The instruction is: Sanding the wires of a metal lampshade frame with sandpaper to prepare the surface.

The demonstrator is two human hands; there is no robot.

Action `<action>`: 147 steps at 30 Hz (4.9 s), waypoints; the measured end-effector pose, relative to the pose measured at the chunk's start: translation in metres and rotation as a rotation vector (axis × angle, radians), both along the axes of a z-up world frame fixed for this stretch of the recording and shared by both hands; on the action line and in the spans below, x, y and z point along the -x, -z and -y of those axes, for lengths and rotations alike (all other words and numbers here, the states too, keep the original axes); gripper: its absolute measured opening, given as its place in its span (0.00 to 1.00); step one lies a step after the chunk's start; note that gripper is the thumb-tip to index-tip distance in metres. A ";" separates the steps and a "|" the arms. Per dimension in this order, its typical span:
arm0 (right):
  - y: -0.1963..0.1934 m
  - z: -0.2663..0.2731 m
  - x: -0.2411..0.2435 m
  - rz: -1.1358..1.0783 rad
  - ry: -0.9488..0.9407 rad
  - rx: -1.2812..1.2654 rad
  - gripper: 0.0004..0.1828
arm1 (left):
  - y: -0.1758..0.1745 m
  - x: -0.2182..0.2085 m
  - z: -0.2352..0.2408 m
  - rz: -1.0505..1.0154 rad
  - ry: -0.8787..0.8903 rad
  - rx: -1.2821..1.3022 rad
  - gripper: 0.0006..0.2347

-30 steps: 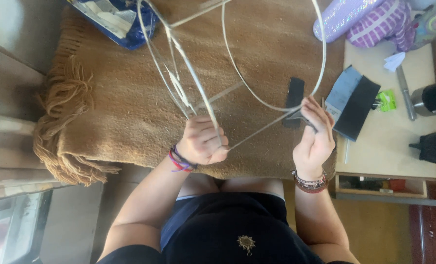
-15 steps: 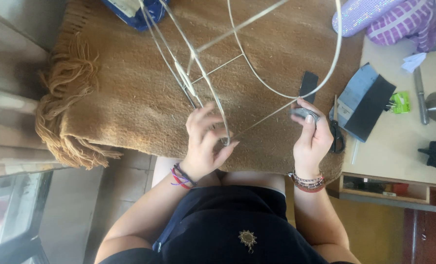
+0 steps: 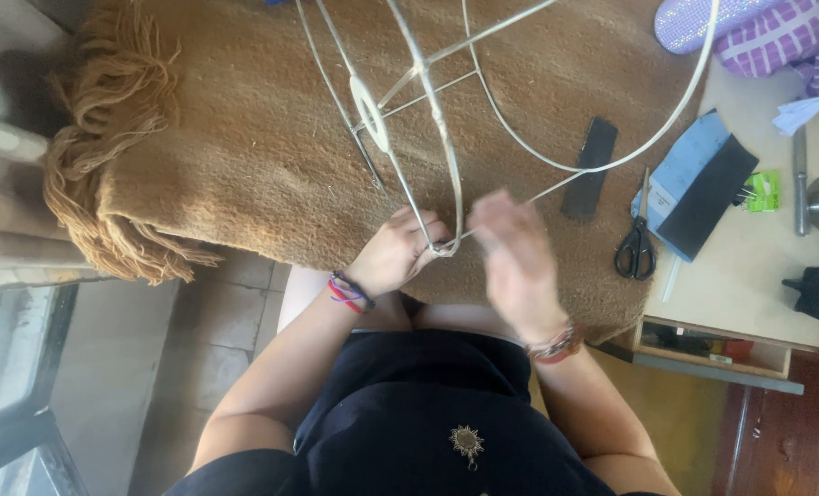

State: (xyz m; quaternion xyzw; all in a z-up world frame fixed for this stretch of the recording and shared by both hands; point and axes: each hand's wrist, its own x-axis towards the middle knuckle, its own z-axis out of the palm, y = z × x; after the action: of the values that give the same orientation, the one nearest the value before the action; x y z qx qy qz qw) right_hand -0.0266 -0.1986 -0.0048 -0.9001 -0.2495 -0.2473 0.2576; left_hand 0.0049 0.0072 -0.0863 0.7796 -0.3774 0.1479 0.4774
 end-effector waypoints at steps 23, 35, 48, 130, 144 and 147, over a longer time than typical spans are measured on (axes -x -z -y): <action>0.005 0.020 -0.013 0.017 -0.055 0.227 0.15 | 0.011 -0.002 0.000 -0.013 0.055 -0.088 0.15; 0.005 0.056 -0.035 -0.028 0.138 0.182 0.17 | 0.000 -0.002 -0.003 -0.073 0.048 -0.068 0.13; 0.005 0.000 -0.002 0.012 0.065 0.270 0.14 | -0.005 -0.001 -0.005 -0.097 0.062 -0.024 0.15; -0.015 0.034 -0.001 -0.587 0.168 -1.150 0.04 | -0.095 -0.008 -0.009 0.232 -0.531 0.062 0.09; 0.010 0.050 -0.030 -0.479 0.140 -1.164 0.07 | -0.092 -0.030 -0.008 0.221 -0.310 -0.045 0.11; -0.002 0.038 -0.044 -0.151 0.281 -0.927 0.08 | -0.090 -0.028 -0.007 0.220 -0.305 -0.061 0.11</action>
State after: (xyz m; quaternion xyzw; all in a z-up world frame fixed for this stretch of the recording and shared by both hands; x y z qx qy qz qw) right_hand 0.0178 -0.2369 -0.0026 -0.7309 0.0300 -0.2986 0.6129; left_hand 0.0331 0.0143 0.0038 0.8210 -0.3091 0.2912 0.3816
